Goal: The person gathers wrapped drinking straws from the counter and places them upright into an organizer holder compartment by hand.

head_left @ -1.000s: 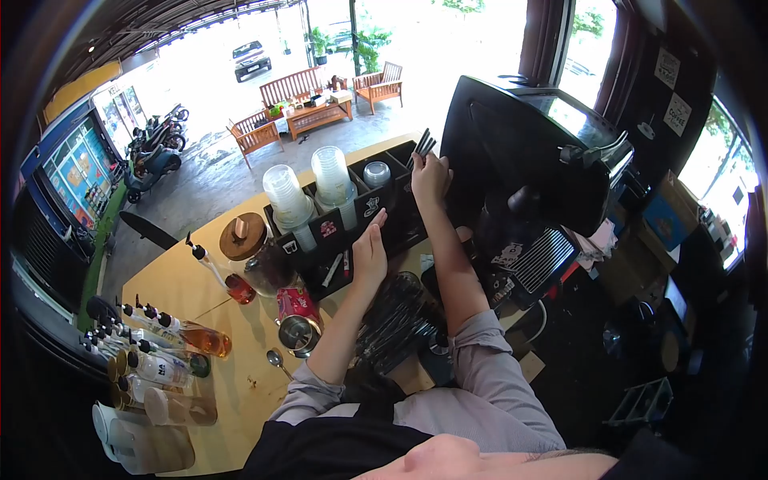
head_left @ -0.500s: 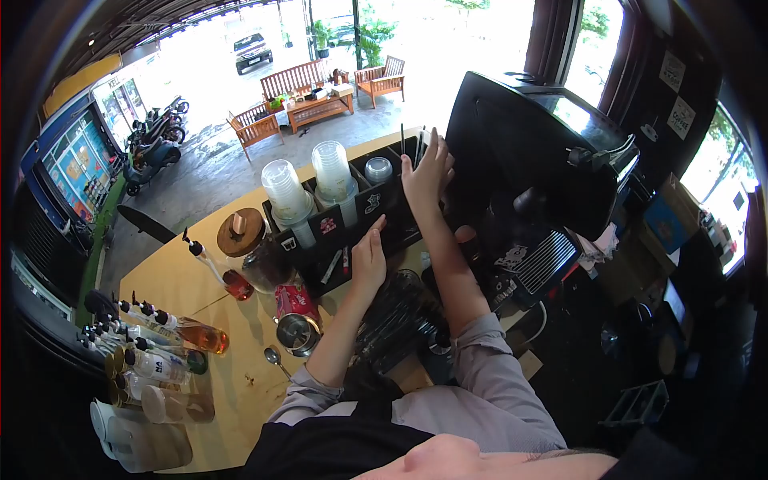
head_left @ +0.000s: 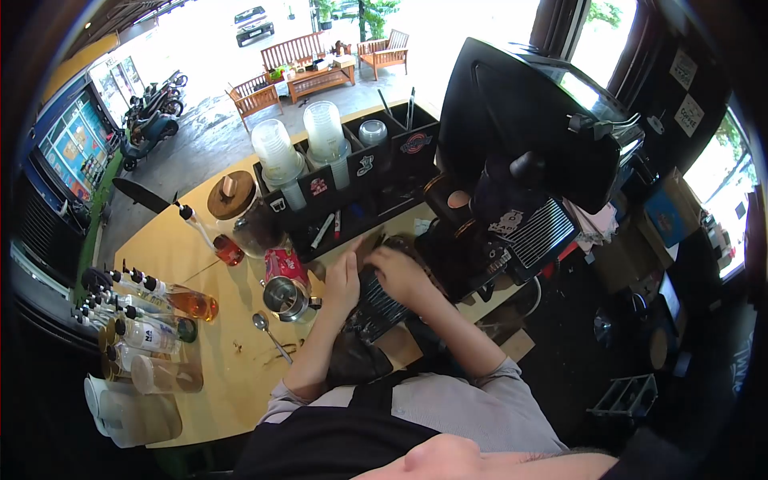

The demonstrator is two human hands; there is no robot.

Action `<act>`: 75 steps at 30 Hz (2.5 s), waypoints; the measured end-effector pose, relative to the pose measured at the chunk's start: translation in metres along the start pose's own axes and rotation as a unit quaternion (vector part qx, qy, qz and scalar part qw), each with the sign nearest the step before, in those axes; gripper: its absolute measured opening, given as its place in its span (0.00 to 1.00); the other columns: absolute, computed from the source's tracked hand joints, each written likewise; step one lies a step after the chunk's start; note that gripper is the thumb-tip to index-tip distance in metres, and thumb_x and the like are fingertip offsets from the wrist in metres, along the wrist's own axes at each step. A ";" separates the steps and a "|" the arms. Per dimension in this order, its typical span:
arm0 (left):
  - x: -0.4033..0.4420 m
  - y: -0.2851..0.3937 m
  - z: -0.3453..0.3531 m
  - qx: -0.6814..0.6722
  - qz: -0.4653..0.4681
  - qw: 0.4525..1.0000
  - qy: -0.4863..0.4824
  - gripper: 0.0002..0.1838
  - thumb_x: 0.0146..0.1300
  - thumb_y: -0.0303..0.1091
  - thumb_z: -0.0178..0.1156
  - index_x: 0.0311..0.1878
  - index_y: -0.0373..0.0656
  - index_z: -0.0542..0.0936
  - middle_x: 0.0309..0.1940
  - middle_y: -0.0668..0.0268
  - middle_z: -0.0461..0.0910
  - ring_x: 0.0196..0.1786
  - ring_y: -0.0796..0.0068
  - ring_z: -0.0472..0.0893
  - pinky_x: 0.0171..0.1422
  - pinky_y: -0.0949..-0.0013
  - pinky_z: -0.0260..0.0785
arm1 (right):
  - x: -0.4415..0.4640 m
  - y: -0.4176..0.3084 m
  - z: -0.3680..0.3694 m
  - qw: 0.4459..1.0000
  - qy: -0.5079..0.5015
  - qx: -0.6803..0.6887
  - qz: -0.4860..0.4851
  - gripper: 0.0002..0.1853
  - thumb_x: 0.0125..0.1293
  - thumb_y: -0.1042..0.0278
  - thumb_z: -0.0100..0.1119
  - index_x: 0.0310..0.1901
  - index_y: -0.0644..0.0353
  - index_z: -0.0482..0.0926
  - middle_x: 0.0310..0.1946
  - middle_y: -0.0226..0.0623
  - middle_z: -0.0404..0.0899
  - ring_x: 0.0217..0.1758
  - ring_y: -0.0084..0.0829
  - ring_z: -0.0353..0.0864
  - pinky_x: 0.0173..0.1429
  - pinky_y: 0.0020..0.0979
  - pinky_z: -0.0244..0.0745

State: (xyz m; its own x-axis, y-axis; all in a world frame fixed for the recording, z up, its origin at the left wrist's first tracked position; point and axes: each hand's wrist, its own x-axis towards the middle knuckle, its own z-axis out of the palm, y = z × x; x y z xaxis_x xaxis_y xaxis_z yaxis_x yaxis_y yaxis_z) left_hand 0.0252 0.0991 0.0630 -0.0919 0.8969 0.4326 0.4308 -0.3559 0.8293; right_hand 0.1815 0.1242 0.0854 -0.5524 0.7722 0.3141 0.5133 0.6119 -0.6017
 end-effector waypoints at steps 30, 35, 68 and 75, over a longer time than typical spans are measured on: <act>-0.084 -0.070 -0.002 -0.078 -0.092 0.992 0.037 0.25 0.75 0.42 0.34 0.57 0.31 0.73 0.55 0.46 0.75 0.61 0.54 0.73 0.67 0.63 0.60 | -0.046 0.018 0.062 0.995 0.041 -0.087 -0.029 0.06 0.54 0.75 0.55 0.35 0.62 0.78 0.33 0.37 0.76 0.45 0.40 0.74 0.48 0.34 0.74; -0.078 -0.051 0.003 -0.207 -0.083 0.972 0.074 0.29 0.76 0.45 0.30 0.60 0.28 0.69 0.56 0.46 0.74 0.62 0.60 0.72 0.68 0.64 0.59 | -0.040 0.009 0.037 0.989 0.084 -0.108 -0.055 0.07 0.53 0.74 0.58 0.35 0.61 0.79 0.32 0.35 0.78 0.41 0.38 0.75 0.45 0.34 0.73; -0.067 0.008 0.030 -0.438 -0.335 0.798 -0.243 0.29 0.74 0.54 0.31 0.49 0.35 0.72 0.25 0.63 0.75 0.26 0.70 0.77 0.34 0.70 0.73 | -0.020 0.016 -0.003 0.877 0.038 0.450 0.167 0.11 0.67 0.65 0.56 0.42 0.66 0.80 0.34 0.34 0.85 0.34 0.14 0.77 0.39 0.20 0.72; -0.079 0.009 0.031 -0.486 -0.340 0.757 -0.274 0.25 0.74 0.53 0.34 0.39 0.41 0.69 0.16 0.71 0.61 0.16 0.81 0.59 0.22 0.76 0.53 | -0.002 0.024 -0.018 0.825 0.158 0.526 0.135 0.22 0.72 0.68 0.47 0.65 0.59 0.61 0.57 0.45 0.73 0.48 0.31 0.80 0.53 0.31 0.75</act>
State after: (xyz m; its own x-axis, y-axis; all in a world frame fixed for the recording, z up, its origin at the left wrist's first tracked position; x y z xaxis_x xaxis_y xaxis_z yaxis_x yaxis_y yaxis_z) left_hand 0.0638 0.0328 0.0252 0.5057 0.8389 -0.2015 -0.4363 0.4501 0.7791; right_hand 0.2067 0.1400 0.0836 -0.2262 0.9640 0.1397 -0.3558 0.0518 -0.9331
